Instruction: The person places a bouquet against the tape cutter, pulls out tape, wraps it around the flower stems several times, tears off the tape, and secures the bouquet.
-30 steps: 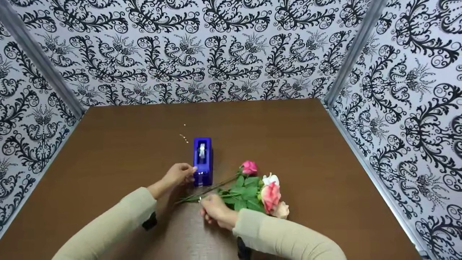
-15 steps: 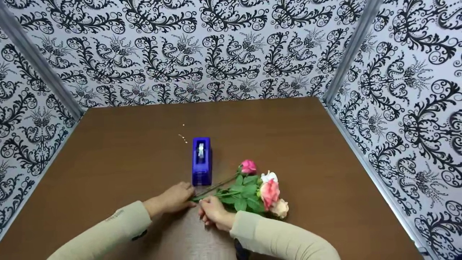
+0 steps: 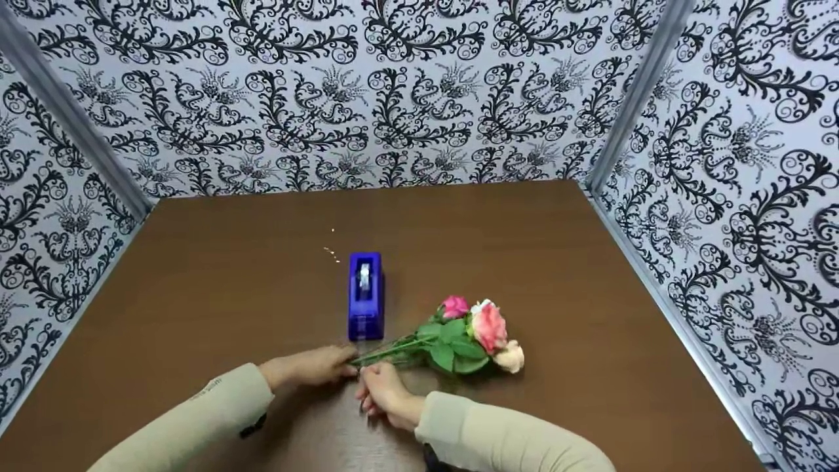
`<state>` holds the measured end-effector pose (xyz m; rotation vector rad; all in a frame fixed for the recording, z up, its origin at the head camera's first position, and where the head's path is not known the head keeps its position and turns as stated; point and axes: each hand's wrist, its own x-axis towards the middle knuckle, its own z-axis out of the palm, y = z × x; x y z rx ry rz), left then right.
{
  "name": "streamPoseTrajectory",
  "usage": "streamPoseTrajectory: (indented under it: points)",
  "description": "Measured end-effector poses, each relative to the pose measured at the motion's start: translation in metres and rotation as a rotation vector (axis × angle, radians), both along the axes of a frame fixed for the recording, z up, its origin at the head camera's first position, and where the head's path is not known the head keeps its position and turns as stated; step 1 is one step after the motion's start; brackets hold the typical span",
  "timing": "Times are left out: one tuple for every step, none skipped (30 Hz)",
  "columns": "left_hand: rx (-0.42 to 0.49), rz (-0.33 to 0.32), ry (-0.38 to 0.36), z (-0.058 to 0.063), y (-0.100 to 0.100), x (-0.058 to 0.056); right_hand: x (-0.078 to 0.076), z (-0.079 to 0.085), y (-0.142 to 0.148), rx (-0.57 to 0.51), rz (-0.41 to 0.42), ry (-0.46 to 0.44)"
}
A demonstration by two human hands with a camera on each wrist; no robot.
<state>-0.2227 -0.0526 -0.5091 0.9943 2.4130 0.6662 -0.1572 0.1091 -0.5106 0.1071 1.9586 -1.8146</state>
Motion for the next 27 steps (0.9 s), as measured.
streamPoseTrajectory:
  points:
    - [0.028, -0.012, -0.023, 0.000, 0.000, 0.000, 0.001, -0.001, 0.000, -0.006, -0.005, -0.001]
    - [0.049, -0.020, -0.045, -0.001, 0.000, 0.000, 0.001, -0.002, 0.000, -0.011, -0.012, -0.004]
    - [0.064, -0.030, -0.060, -0.001, 0.000, 0.000, 0.001, -0.002, 0.000, -0.017, -0.019, -0.007]
    - [0.078, -0.036, -0.081, -0.001, -0.001, 0.000, 0.001, -0.003, 0.000, -0.026, -0.026, -0.010]
    - [0.089, -0.041, -0.097, -0.002, -0.001, 0.000, 0.001, -0.003, 0.000, -0.035, -0.033, -0.015]
    - [0.096, -0.045, -0.110, -0.001, -0.001, 0.000, 0.001, -0.004, 0.000, -0.044, -0.038, -0.018]
    - [0.098, -0.048, -0.117, -0.001, -0.001, 0.000, 0.001, -0.004, 0.000, -0.053, -0.043, -0.022]
    - [0.094, -0.049, -0.116, 0.000, -0.001, -0.001, 0.001, -0.004, 0.000, -0.060, -0.047, -0.027]
    - [0.091, -0.048, -0.116, 0.001, -0.001, -0.001, 0.001, -0.004, 0.000, -0.067, -0.049, -0.032]
    - [0.089, -0.039, -0.125, 0.001, -0.001, -0.001, 0.001, -0.004, 0.000, -0.072, -0.050, -0.035]
    - [0.085, -0.033, -0.127, 0.002, -0.001, -0.001, 0.001, -0.004, 0.000, -0.073, -0.053, -0.040]
    - [0.084, -0.029, -0.127, 0.002, 0.000, -0.001, 0.001, -0.005, 0.000, -0.072, -0.056, -0.044]
    - [0.081, -0.024, -0.128, 0.002, 0.000, -0.001, 0.001, -0.004, 0.000, -0.069, -0.060, -0.045]
    - [0.081, -0.019, -0.130, 0.001, 0.000, -0.001, 0.001, -0.004, 0.000, -0.068, -0.063, -0.045]
    - [0.082, -0.013, -0.134, 0.001, 0.001, -0.002, 0.001, -0.005, -0.001, -0.067, -0.066, -0.044]
    - [0.086, -0.010, -0.136, 0.000, 0.001, -0.002, 0.002, -0.005, -0.001, -0.066, -0.070, -0.042]
    - [0.089, -0.008, -0.138, 0.000, 0.001, -0.002, 0.002, -0.005, -0.001, -0.069, -0.076, -0.040]
    - [0.089, -0.001, -0.145, 0.000, 0.001, -0.002, 0.002, -0.005, -0.002, -0.079, -0.080, -0.038]
    - [0.086, 0.006, -0.151, 0.000, 0.001, -0.002, 0.003, -0.006, -0.002, -0.093, -0.085, -0.036]
    - [0.087, 0.011, -0.156, 0.001, 0.001, -0.002, 0.003, -0.007, -0.003, -0.112, -0.093, -0.037]
    - [0.087, 0.016, -0.161, 0.001, 0.001, -0.001, 0.003, -0.008, -0.003, -0.131, -0.101, -0.040]
    - [0.090, 0.016, -0.161, 0.002, 0.001, -0.001, 0.003, -0.008, -0.003, -0.151, -0.111, -0.044]
    - [0.090, 0.016, -0.156, 0.002, 0.002, 0.000, 0.003, -0.009, -0.004, -0.169, -0.118, -0.048]
    - [0.090, 0.011, -0.146, 0.002, 0.002, 0.000, 0.003, -0.010, -0.004, -0.184, -0.124, -0.053]
    - [0.091, 0.005, -0.131, 0.002, 0.002, 0.001, 0.003, -0.011, -0.004, -0.191, -0.127, -0.055]
    - [0.095, -0.002, -0.118, 0.002, 0.002, 0.001, 0.003, -0.011, -0.004, -0.194, -0.129, -0.056]
    - [0.098, -0.005, -0.107, 0.003, 0.003, 0.001, 0.003, -0.012, -0.004, -0.192, -0.130, -0.057]
